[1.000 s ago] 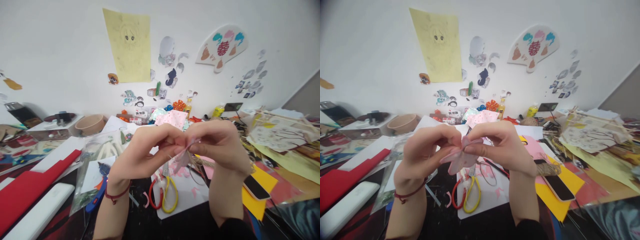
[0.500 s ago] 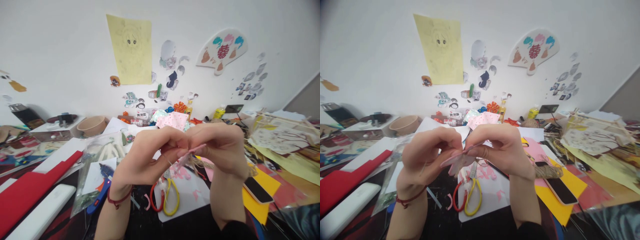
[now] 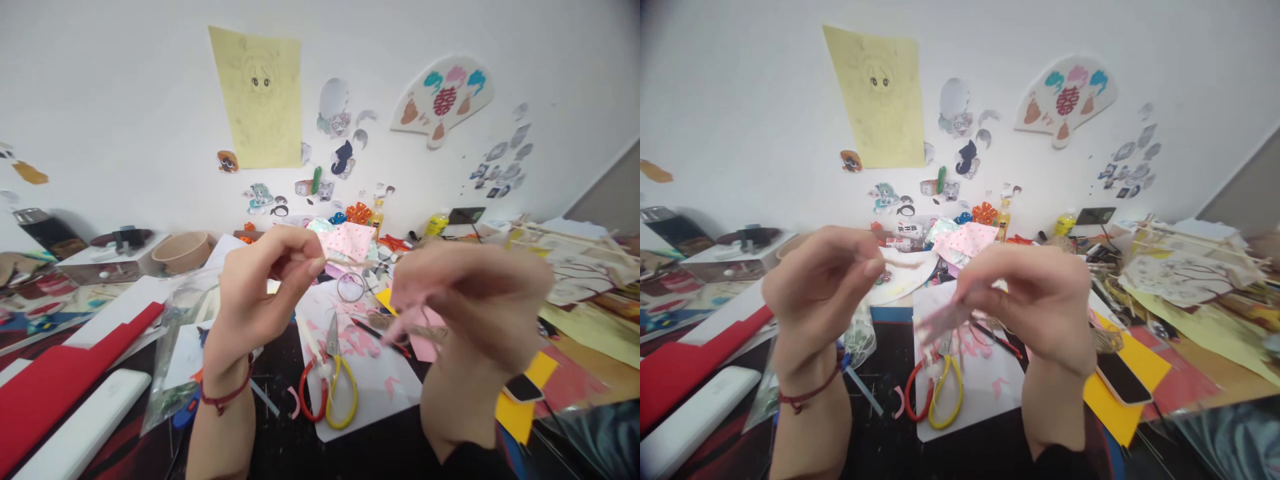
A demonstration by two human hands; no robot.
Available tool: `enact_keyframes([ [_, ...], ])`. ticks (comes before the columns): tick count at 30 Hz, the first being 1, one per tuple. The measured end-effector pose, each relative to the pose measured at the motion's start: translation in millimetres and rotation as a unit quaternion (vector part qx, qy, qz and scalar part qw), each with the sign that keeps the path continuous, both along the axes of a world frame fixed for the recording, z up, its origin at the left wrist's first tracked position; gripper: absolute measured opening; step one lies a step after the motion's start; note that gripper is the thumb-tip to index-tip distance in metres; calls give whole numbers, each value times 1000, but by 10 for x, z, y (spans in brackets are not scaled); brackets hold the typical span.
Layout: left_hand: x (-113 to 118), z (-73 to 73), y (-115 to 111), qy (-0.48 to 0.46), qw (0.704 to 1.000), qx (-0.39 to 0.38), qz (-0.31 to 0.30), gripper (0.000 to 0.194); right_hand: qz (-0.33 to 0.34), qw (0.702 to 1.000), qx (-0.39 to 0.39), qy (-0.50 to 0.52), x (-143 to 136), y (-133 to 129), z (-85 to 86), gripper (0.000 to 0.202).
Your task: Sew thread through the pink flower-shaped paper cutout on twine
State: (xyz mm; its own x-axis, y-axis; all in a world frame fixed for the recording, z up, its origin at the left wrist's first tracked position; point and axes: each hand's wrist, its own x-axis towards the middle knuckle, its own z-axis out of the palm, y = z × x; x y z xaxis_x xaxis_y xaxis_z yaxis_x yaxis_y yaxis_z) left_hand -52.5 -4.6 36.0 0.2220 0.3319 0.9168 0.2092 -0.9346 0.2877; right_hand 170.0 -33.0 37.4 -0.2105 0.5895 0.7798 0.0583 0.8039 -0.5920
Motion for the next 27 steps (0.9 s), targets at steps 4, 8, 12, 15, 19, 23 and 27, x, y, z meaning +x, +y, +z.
enact_keyframes([
  [4, 40, -20, 24, 3, 1000, -4, -17, 5, 32, 999, 3, 19, -7, 88, -34, 15],
  [8, 95, -31, 46, -1, 1000, -18, -15, 5, 4, 1000, -4, 2, -17, 123, -43, 11],
  [12, 98, -33, 63, -1, 1000, -27, -2, 4, -16, 1000, 0, 0, -9, 115, -40, 10],
  [15, 96, -35, 71, 2, 1000, -20, 13, 5, -13, 1000, -8, -12, -13, 134, -35, 6],
  [19, 98, -35, 75, -1, 999, 0, 34, 4, -27, 999, 29, -8, -32, 196, -20, 7],
  [23, 98, -35, 83, 1, 999, 10, 49, 4, -4, 999, 31, 7, -11, 269, -20, 8],
  [27, 98, -44, 97, -2, 998, 16, 58, 5, -71, 997, 23, 11, 79, 336, -61, 2],
])
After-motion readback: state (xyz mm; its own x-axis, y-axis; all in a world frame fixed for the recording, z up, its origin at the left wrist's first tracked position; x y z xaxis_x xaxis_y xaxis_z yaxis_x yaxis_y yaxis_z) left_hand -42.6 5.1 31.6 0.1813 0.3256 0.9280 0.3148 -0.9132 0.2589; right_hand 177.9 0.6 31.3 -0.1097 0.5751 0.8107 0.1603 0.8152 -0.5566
